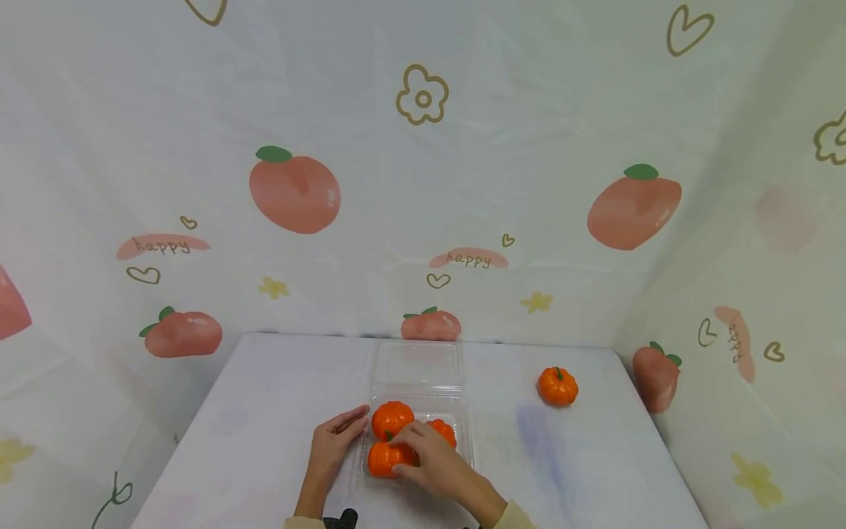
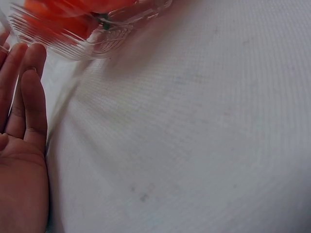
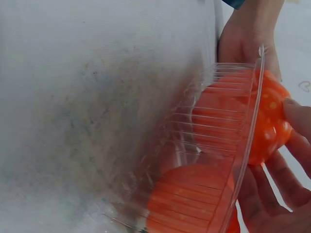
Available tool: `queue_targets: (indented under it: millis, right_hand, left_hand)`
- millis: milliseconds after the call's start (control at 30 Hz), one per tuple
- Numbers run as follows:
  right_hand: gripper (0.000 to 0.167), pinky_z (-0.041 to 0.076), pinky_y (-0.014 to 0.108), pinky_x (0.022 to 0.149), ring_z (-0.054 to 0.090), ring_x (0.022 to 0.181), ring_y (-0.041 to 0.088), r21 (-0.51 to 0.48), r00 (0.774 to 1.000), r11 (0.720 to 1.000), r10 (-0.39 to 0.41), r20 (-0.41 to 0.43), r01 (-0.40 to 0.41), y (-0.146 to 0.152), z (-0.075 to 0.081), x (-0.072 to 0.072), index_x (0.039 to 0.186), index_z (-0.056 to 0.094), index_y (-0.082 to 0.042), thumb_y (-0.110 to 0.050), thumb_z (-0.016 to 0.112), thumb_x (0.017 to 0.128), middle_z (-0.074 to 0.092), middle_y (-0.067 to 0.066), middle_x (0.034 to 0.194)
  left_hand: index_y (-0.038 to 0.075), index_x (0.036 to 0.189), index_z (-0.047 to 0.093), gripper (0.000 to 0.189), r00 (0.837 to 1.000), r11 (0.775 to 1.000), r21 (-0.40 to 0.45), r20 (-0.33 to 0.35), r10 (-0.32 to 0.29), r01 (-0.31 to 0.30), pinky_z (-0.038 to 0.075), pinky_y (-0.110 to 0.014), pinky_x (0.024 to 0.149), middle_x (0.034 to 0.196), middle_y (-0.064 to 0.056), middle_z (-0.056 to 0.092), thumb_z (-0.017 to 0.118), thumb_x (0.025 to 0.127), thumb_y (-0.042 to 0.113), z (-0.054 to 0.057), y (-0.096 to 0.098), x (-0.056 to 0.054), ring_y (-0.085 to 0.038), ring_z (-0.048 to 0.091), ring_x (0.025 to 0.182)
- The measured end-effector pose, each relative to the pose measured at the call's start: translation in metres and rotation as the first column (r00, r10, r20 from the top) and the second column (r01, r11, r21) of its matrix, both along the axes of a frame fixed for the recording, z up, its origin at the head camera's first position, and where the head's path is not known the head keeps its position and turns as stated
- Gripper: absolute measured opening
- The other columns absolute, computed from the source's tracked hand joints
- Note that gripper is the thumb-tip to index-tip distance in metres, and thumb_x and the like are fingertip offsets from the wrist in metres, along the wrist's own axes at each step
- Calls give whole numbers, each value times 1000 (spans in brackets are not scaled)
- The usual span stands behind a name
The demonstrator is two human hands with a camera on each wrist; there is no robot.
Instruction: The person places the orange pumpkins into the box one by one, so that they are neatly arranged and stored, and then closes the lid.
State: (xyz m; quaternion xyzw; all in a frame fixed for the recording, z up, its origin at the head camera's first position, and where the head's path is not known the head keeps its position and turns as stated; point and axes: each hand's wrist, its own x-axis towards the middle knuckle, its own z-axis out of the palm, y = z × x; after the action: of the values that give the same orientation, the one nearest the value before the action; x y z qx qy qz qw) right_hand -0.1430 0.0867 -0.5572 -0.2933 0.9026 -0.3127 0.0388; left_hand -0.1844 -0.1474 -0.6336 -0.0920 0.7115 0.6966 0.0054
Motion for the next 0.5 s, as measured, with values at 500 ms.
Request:
queue_targets:
  millis: [500]
  right_hand:
    - [33,55,30,102,63,112,8,147,1000,989,10,11,-12,-5,13,0,122,67,-23,-32,77,92,69,-10,121]
  left_hand:
    - [8,123,74,47,1000,999,-38,13,3,-3,58,-15,85,125,-9,75,81,86,36,1,0,1,6,71,100]
